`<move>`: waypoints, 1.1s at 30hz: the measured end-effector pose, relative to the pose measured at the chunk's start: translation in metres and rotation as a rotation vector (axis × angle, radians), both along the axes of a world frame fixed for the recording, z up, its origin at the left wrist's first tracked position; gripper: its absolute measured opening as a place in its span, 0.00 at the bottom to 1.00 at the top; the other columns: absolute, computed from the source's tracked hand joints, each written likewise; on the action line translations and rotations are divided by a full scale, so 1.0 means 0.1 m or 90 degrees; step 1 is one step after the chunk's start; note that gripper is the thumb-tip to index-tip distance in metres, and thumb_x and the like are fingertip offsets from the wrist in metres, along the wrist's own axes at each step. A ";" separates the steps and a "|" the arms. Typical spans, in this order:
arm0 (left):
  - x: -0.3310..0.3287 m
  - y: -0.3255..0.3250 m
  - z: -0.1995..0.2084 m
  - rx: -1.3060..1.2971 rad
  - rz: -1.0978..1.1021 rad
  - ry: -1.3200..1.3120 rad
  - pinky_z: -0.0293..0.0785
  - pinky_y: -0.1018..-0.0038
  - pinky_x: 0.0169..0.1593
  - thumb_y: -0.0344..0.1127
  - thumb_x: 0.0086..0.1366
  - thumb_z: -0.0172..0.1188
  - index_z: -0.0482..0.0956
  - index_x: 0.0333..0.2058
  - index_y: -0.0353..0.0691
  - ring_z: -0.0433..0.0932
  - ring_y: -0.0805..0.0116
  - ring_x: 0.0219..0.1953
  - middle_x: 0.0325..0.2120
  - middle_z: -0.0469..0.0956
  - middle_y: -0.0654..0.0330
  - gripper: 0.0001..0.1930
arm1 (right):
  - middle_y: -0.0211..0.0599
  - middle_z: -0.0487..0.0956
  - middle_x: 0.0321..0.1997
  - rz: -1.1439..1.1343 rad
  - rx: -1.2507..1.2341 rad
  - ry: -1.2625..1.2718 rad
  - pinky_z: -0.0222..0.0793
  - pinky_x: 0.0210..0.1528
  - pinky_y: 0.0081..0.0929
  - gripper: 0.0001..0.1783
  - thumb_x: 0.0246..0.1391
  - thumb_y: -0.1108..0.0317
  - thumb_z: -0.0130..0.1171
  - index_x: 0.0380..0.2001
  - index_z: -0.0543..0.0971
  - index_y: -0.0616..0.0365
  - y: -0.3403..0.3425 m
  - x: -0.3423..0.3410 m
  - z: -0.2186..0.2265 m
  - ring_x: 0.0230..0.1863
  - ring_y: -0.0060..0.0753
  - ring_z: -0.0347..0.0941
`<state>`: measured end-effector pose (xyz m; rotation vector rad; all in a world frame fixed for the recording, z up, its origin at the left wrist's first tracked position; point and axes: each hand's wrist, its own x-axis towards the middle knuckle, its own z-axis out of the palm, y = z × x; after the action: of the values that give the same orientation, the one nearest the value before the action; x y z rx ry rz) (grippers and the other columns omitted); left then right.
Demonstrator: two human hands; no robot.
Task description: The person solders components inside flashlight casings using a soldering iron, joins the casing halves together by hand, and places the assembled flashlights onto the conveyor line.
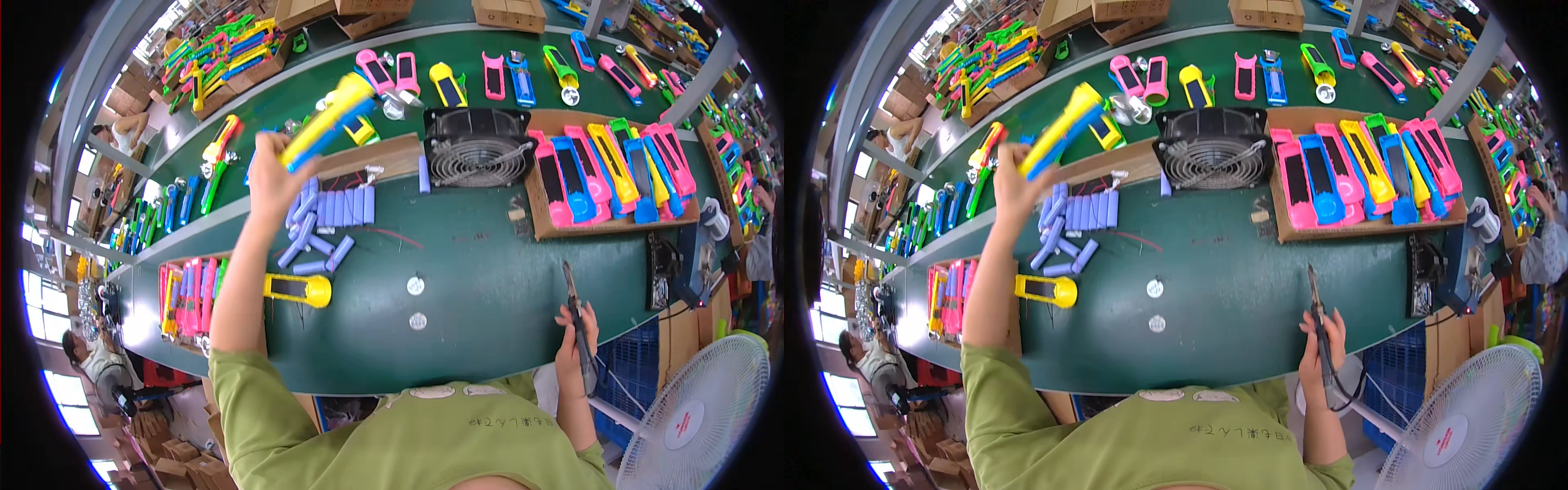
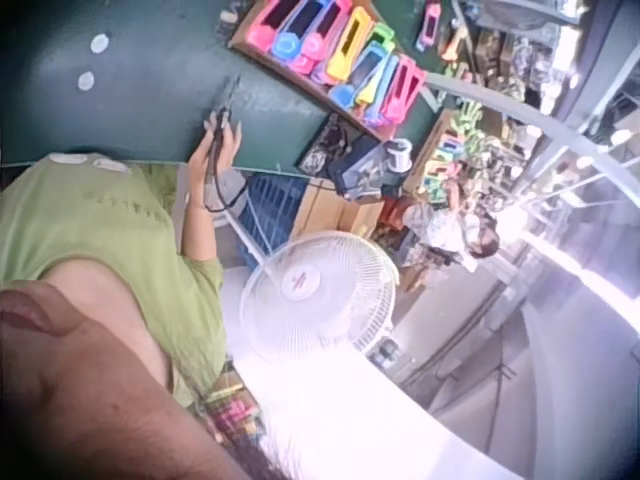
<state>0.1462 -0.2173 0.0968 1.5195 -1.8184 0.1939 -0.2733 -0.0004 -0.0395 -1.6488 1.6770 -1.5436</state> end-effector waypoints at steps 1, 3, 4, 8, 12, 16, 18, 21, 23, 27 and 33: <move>0.20 -0.34 -0.04 0.002 0.051 0.032 0.67 0.65 0.31 0.38 0.40 0.71 0.62 0.30 0.37 0.70 0.52 0.26 0.25 0.69 0.53 0.26 | 0.45 0.79 0.34 0.000 0.002 0.025 0.48 0.61 0.43 0.11 0.53 0.75 0.47 0.41 0.67 0.64 -0.02 0.01 0.01 0.35 0.32 0.77; 0.56 -0.93 -0.21 0.008 0.156 0.012 0.67 0.64 0.33 0.40 0.40 0.70 0.62 0.32 0.35 0.71 0.51 0.29 0.26 0.69 0.50 0.27 | 0.45 0.78 0.34 0.014 0.008 0.080 0.49 0.61 0.43 0.11 0.54 0.75 0.46 0.42 0.67 0.63 -0.04 0.01 0.09 0.35 0.33 0.77; 0.78 -1.19 -0.35 0.008 0.198 0.015 0.67 0.64 0.35 0.41 0.41 0.70 0.62 0.33 0.35 0.71 0.51 0.31 0.28 0.69 0.50 0.27 | 0.46 0.78 0.35 0.030 0.019 0.137 0.51 0.61 0.43 0.12 0.55 0.75 0.44 0.44 0.66 0.62 -0.05 0.02 0.11 0.35 0.34 0.76; 1.48 -1.93 -1.06 0.039 0.284 0.189 0.69 0.68 0.36 0.46 0.42 0.71 0.63 0.36 0.34 0.71 0.60 0.34 0.29 0.69 0.52 0.31 | 0.44 0.79 0.32 -0.004 0.030 0.098 0.49 0.60 0.48 0.09 0.52 0.74 0.48 0.38 0.68 0.63 -0.13 0.06 0.08 0.35 0.35 0.78; 1.40 -2.20 -1.27 0.152 0.161 0.055 0.67 0.66 0.42 0.46 0.43 0.69 0.66 0.37 0.33 0.71 0.55 0.37 0.35 0.70 0.49 0.29 | 0.44 0.79 0.32 -0.006 0.055 0.119 0.50 0.59 0.49 0.09 0.52 0.74 0.48 0.38 0.68 0.62 -0.16 0.06 0.07 0.35 0.36 0.78; 1.45 -2.11 -0.98 0.247 0.200 0.115 0.69 0.64 0.41 0.55 0.49 0.62 0.70 0.37 0.32 0.74 0.52 0.36 0.30 0.74 0.48 0.29 | 0.43 0.79 0.29 0.007 0.020 0.133 0.50 0.59 0.49 0.10 0.52 0.75 0.48 0.39 0.67 0.61 -0.15 0.05 0.05 0.35 0.37 0.78; 1.21 -1.95 -0.85 0.226 0.244 0.041 0.69 0.62 0.41 0.55 0.50 0.60 0.71 0.37 0.32 0.74 0.51 0.37 0.32 0.74 0.46 0.29 | 0.42 0.79 0.28 -0.002 0.013 0.138 0.51 0.59 0.49 0.11 0.52 0.75 0.48 0.40 0.66 0.61 -0.13 0.03 0.03 0.35 0.37 0.78; 1.15 -1.65 -0.92 0.325 0.272 -0.029 0.68 0.60 0.42 0.56 0.52 0.58 0.71 0.36 0.30 0.73 0.48 0.39 0.35 0.74 0.43 0.29 | 0.42 0.79 0.28 -0.005 -0.006 0.125 0.51 0.59 0.49 0.11 0.52 0.75 0.48 0.40 0.67 0.61 -0.10 0.00 0.02 0.34 0.37 0.78; 1.16 -1.55 -1.03 0.455 0.227 -0.027 0.67 0.58 0.43 0.57 0.53 0.56 0.72 0.35 0.30 0.73 0.46 0.41 0.37 0.74 0.41 0.29 | 0.44 0.79 0.30 0.003 -0.019 0.113 0.52 0.59 0.47 0.12 0.51 0.75 0.49 0.41 0.66 0.60 -0.05 0.00 0.05 0.35 0.37 0.78; 1.46 -1.36 -1.20 0.380 0.148 -0.076 0.66 0.59 0.43 0.53 0.53 0.58 0.71 0.36 0.28 0.73 0.47 0.41 0.37 0.73 0.39 0.28 | 0.42 0.79 0.29 0.059 0.015 0.128 0.49 0.60 0.47 0.12 0.51 0.78 0.47 0.41 0.67 0.61 -0.08 -0.02 0.13 0.37 0.39 0.77; 0.46 -0.55 -0.24 -0.031 0.068 -0.247 0.64 0.60 0.47 0.31 0.58 0.54 0.60 0.50 0.31 0.66 0.45 0.43 0.42 0.64 0.42 0.22 | 0.36 0.78 0.37 0.037 -0.098 -0.266 0.62 0.52 0.35 0.11 0.45 0.77 0.58 0.36 0.73 0.60 -0.17 -0.19 0.00 0.39 0.31 0.75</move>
<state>0.1926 -0.2722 0.0723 1.6293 -2.0095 0.6175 -0.2921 -0.0178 -0.0393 -1.3084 1.3095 -1.8693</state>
